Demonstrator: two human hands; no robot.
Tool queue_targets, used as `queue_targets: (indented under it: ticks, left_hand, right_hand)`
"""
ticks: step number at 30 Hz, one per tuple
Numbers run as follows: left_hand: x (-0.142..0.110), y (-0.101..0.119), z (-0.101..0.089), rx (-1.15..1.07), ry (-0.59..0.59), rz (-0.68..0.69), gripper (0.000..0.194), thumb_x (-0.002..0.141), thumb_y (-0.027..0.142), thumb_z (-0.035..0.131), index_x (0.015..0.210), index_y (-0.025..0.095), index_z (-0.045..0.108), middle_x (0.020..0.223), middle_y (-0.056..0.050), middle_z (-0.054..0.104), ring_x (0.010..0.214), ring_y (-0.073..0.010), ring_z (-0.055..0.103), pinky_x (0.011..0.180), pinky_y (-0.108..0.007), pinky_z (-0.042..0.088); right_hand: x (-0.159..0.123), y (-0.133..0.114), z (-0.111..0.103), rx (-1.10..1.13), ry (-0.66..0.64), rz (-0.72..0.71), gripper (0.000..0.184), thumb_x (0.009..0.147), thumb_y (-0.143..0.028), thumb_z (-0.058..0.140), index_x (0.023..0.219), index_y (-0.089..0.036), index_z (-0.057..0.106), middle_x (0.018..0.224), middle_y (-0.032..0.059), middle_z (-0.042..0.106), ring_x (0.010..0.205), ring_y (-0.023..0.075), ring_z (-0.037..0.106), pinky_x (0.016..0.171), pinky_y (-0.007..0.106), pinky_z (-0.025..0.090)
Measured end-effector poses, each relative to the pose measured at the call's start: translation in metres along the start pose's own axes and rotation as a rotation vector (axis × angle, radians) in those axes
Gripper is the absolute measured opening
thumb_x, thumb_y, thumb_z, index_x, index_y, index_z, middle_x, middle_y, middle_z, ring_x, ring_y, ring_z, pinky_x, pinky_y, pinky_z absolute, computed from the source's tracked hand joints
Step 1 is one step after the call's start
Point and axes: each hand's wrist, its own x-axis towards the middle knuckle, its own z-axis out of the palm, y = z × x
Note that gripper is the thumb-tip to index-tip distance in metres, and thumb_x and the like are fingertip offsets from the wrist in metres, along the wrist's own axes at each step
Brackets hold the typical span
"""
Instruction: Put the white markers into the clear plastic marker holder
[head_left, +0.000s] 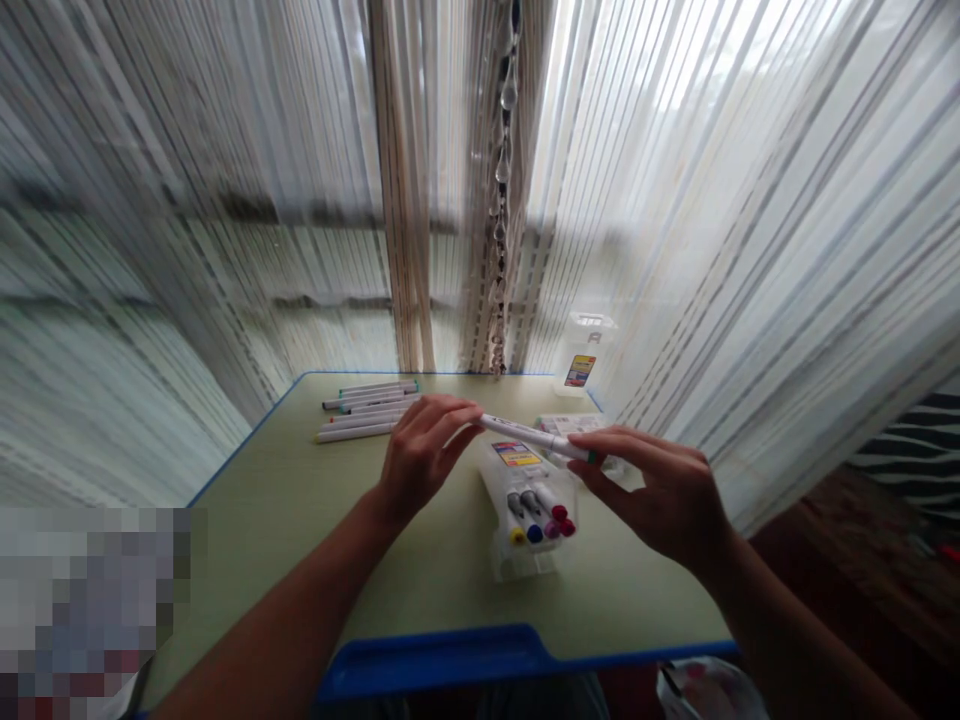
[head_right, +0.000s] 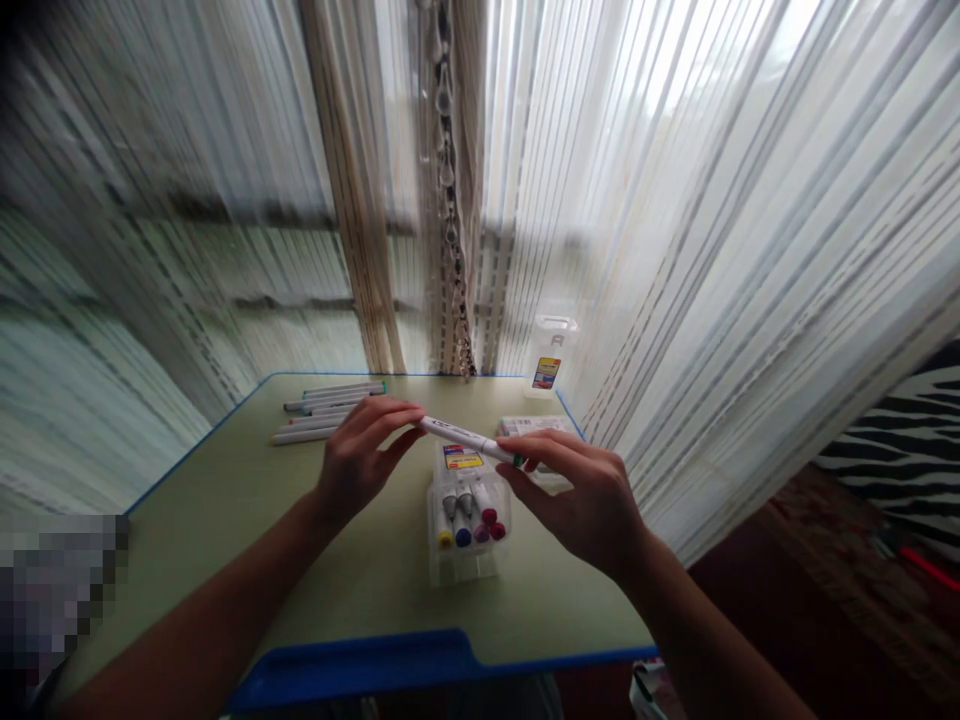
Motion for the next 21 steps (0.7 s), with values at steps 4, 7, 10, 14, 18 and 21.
queue_targets:
  ticks: [4, 7, 10, 14, 18, 21]
  left_hand:
    - [0.000, 0.001, 0.002, -0.021, -0.001, 0.036, 0.031, 0.089, 0.011, 0.073, 0.119, 0.017, 0.066, 0.106, -0.009, 0.074, 0.099, -0.0199, 0.067, 0.089, -0.035, 0.057]
    - [0.000, 0.001, 0.003, -0.035, 0.002, 0.040, 0.033, 0.090, 0.011, 0.071, 0.122, 0.017, 0.065, 0.107, -0.009, 0.073, 0.100, -0.0198, 0.068, 0.090, -0.035, 0.057]
    - [-0.001, 0.002, 0.003, -0.035, 0.000, 0.030, 0.034, 0.091, 0.011, 0.070, 0.124, 0.018, 0.064, 0.109, -0.009, 0.073, 0.101, -0.0198, 0.069, 0.091, -0.035, 0.057]
    - [0.000, 0.005, 0.002, -0.036, -0.003, 0.031, 0.033, 0.092, 0.011, 0.069, 0.124, 0.020, 0.064, 0.110, -0.008, 0.073, 0.101, -0.0193, 0.070, 0.092, -0.034, 0.057]
    - [0.001, 0.006, 0.001, -0.027, 0.000, 0.033, 0.036, 0.092, 0.013, 0.070, 0.126, 0.019, 0.062, 0.112, -0.009, 0.073, 0.104, -0.0190, 0.070, 0.095, -0.033, 0.057]
    - [0.000, 0.006, 0.002, -0.008, 0.000, 0.016, 0.036, 0.091, 0.018, 0.073, 0.125, 0.017, 0.062, 0.113, -0.010, 0.073, 0.106, -0.0200, 0.070, 0.097, -0.034, 0.056]
  right_hand:
    - [0.000, 0.000, -0.004, -0.066, 0.019, 0.039, 0.016, 0.086, -0.019, 0.078, 0.101, -0.021, 0.076, 0.084, 0.0018, 0.081, 0.067, 0.0166, 0.077, 0.063, 0.024, 0.064]
    - [0.000, -0.001, -0.006, -0.038, 0.021, 0.134, 0.014, 0.085, -0.021, 0.080, 0.098, -0.020, 0.077, 0.079, -0.0002, 0.081, 0.063, 0.0149, 0.077, 0.062, 0.020, 0.064]
    - [0.000, -0.002, -0.006, 0.073, 0.022, 0.229, 0.014, 0.083, -0.022, 0.082, 0.096, -0.020, 0.077, 0.080, -0.0004, 0.081, 0.065, 0.0148, 0.078, 0.063, 0.019, 0.064]
    - [-0.005, -0.005, -0.007, 0.165, 0.011, 0.279, 0.016, 0.083, -0.023, 0.082, 0.098, -0.022, 0.077, 0.083, 0.0001, 0.082, 0.069, 0.0154, 0.079, 0.067, 0.020, 0.065]
    - [-0.008, -0.009, -0.013, 0.066, 0.061, 0.323, 0.017, 0.083, -0.025, 0.082, 0.099, -0.023, 0.079, 0.085, 0.0024, 0.082, 0.070, 0.0189, 0.080, 0.067, 0.025, 0.067]
    - [-0.005, -0.021, -0.024, -0.008, 0.166, 0.377, 0.018, 0.084, -0.029, 0.082, 0.101, -0.024, 0.079, 0.081, 0.0033, 0.081, 0.066, 0.0213, 0.079, 0.061, 0.027, 0.067]
